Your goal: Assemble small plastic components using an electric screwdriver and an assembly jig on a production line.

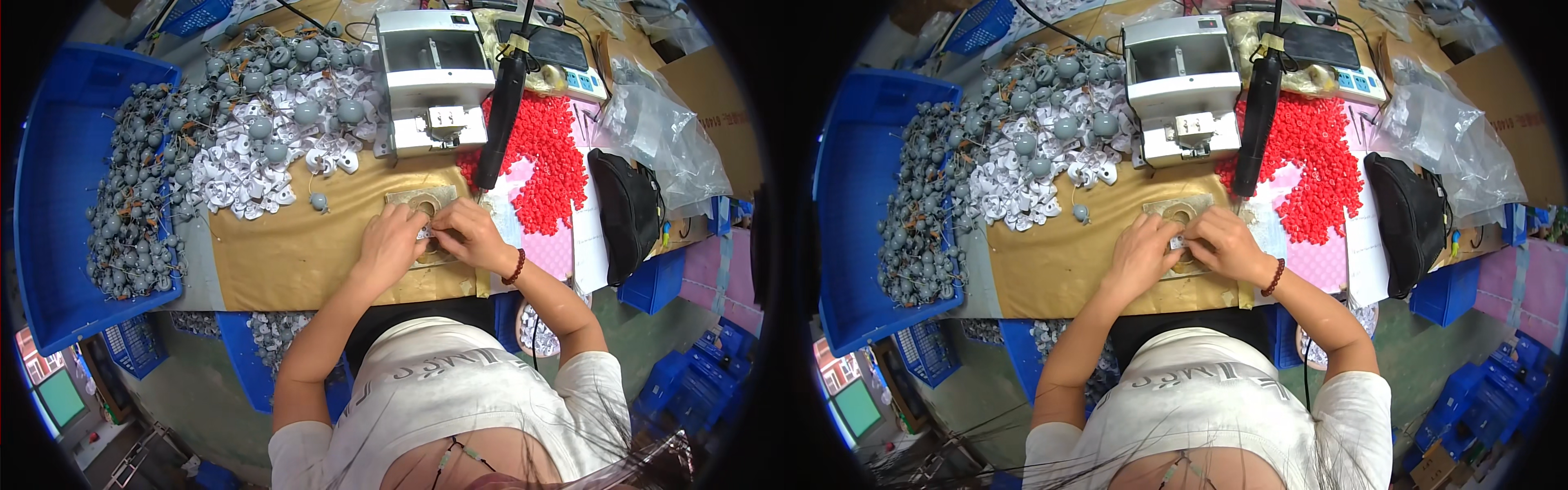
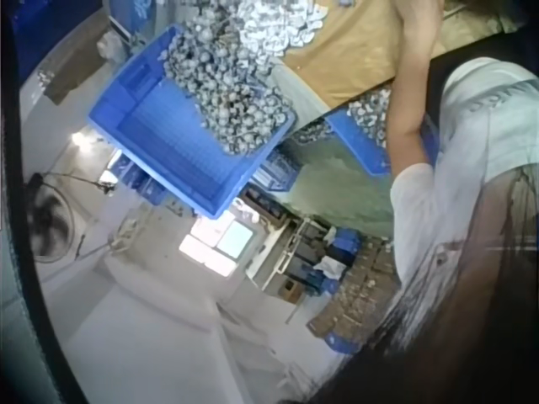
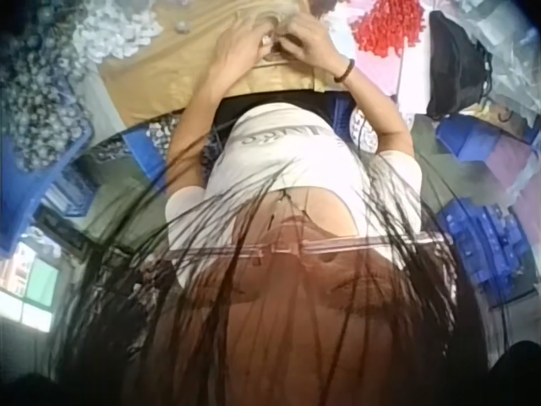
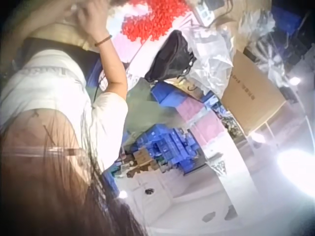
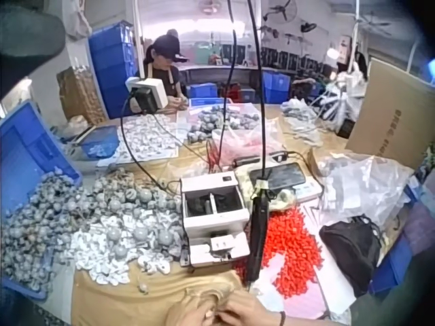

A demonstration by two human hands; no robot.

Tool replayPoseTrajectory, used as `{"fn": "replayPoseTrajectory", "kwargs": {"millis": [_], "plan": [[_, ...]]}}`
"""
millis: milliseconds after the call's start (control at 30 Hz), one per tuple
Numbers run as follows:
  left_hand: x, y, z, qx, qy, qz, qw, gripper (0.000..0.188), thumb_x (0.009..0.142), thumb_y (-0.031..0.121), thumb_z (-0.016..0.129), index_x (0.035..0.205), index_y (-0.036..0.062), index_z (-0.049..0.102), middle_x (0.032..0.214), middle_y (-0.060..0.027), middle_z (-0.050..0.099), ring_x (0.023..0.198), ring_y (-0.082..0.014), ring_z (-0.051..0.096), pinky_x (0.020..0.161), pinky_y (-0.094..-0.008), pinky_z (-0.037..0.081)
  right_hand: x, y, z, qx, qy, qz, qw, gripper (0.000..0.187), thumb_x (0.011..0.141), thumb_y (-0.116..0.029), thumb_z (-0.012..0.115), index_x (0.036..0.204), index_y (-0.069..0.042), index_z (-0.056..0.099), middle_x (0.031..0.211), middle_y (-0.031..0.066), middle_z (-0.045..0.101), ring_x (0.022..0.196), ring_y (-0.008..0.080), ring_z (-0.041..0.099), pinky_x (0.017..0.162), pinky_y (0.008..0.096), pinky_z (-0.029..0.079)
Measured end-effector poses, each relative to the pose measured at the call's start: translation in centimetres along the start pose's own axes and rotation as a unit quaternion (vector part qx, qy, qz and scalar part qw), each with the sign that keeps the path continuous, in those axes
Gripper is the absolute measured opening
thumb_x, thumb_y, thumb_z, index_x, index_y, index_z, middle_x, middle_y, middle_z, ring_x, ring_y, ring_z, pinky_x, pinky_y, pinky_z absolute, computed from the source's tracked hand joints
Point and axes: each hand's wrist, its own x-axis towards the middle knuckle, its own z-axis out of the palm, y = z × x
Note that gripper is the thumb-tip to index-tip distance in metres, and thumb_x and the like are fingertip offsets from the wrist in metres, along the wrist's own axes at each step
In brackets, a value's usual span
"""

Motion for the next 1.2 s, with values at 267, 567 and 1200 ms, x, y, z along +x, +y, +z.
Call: {"fn": "replayPoseTrajectory", "kwargs": {"millis": [267, 567, 1200], "plan": [[0.6, -0.1, 0.2, -0.078, 0.006, -0.064, 0.995, 0.046, 0.075, 0.008, 0.077, 0.118, 0.0104, 0.060, 0.105, -0.0127, 0.058, 0.102, -0.0333, 0.056, 0.086, -0.0429, 0.049, 0.7, -0.3, 0.6, -0.142, -0.042, -0.076, 0.986, 0.024, 0.074, -0.012, 0.074, 0.095, -0.008, 0.064, 0.101, 0.0066, 0.064, 0.100, 0.0266, 0.060, 0.080, 0.0381, 0.047], [8.5, -6.0, -7.4, 0.289, 0.243, 0.033, 0.926, 0.045, 0.078, 0.001, 0.067, 0.121, 0.0098, 0.061, 0.124, -0.0124, 0.058, 0.111, -0.0334, 0.055, 0.093, -0.0435, 0.048, -0.1, -1.7, 0.1, -0.216, -0.086, -0.060, 0.971, 0.029, 0.079, -0.017, 0.072, 0.106, -0.010, 0.066, 0.110, 0.0070, 0.062, 0.109, 0.0253, 0.057, 0.084, 0.0377, 0.045], [-2.7, 0.9, -12.6, -0.107, 0.329, 0.078, 0.935, 0.044, 0.068, 0.015, 0.090, 0.101, 0.0068, 0.061, 0.096, -0.0103, 0.058, 0.087, -0.0285, 0.055, 0.075, -0.0394, 0.047, 8.2, -7.4, -1.5, 0.298, -0.163, 0.199, 0.919, 0.040, 0.094, -0.012, 0.069, 0.131, 0.000, 0.059, 0.106, 0.0121, 0.071, 0.093, 0.0185, 0.069, 0.082, 0.0312, 0.055]]}}
